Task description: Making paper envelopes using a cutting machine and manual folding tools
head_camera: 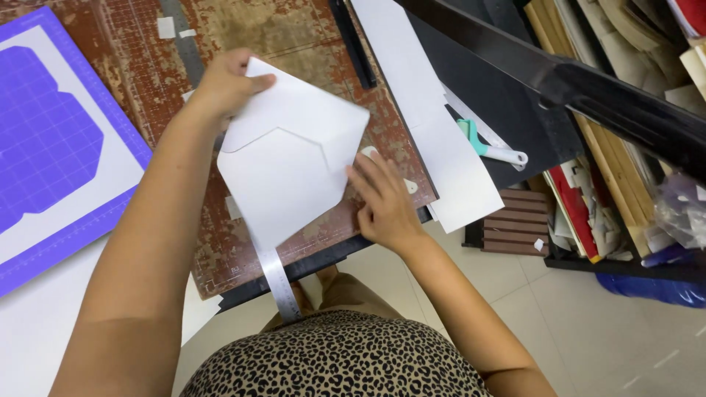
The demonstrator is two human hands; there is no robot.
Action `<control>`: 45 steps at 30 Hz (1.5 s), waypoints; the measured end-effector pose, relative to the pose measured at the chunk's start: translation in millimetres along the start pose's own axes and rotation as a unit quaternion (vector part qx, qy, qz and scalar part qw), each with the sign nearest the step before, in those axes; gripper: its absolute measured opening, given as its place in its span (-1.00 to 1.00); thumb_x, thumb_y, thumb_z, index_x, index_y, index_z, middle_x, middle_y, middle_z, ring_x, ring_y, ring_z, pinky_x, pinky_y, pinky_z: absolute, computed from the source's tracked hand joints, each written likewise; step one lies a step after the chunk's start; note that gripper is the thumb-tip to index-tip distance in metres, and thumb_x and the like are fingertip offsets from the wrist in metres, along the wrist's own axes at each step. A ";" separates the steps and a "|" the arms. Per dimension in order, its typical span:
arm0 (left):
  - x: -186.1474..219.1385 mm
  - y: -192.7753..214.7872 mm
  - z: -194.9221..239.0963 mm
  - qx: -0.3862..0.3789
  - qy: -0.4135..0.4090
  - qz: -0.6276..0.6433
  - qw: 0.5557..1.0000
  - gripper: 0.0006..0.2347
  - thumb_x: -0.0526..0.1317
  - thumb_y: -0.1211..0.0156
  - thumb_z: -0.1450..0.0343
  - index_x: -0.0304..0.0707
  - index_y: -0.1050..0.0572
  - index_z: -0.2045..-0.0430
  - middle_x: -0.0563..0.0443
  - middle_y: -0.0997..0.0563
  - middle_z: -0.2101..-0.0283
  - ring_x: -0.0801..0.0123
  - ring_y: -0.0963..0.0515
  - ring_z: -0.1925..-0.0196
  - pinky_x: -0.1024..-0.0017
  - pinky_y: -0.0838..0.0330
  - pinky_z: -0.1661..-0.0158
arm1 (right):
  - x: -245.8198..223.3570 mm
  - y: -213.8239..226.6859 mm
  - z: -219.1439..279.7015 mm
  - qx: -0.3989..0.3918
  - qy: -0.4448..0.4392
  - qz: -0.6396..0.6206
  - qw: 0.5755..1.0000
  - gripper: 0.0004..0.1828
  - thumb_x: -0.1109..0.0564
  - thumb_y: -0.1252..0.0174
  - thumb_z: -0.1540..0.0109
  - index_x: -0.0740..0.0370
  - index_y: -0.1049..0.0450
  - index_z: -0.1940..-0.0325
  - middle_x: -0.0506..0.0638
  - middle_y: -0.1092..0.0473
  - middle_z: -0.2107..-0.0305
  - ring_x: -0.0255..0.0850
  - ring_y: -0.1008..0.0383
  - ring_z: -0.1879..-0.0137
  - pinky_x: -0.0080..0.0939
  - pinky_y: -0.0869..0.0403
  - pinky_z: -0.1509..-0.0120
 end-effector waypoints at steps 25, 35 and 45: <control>-117.9 -64.7 157.1 0.093 -0.277 -0.381 0.877 -0.39 0.14 -0.35 -0.30 -0.34 -0.47 -0.11 -0.24 -0.49 -0.25 -0.07 -0.34 -0.42 0.00 -0.09 -0.40 | 54.0 -21.3 -37.8 -0.079 0.072 -0.096 0.990 -0.89 0.23 -0.18 -0.25 0.09 -0.52 0.16 0.04 -0.43 -0.25 0.14 -0.36 -0.40 0.26 -0.14 -0.52; -72.8 -42.0 167.2 0.311 -0.242 0.092 0.915 -0.91 -0.31 -0.28 -0.50 -0.40 -0.60 0.27 -0.16 -0.66 0.38 0.28 -0.66 0.19 0.19 -0.56 0.06 | 25.4 28.6 -109.8 0.057 -0.078 -0.445 0.890 0.07 0.20 -0.51 -0.13 0.21 0.03 -0.55 0.21 -0.44 -0.13 -0.13 -0.43 -0.28 -0.14 -0.40 -0.44; -84.6 -34.3 162.5 0.326 -0.090 0.297 0.893 -0.96 -0.34 -0.24 -0.50 -0.28 -0.51 0.31 0.01 -0.62 0.39 0.37 -0.68 0.39 0.35 -0.64 0.31 | 5.7 -10.2 -98.9 -0.050 -0.291 -0.537 0.790 -0.63 0.30 -0.41 -0.13 0.28 -0.56 -0.01 0.11 -0.61 0.27 -0.21 -0.65 0.19 -0.22 -0.65 0.08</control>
Point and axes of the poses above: each hand's wrist, its own z-axis away from the middle knuckle, its own y-axis out of the back of the hand, x = y × z, the point moved 1 cm from there along -z, towards the middle knuckle
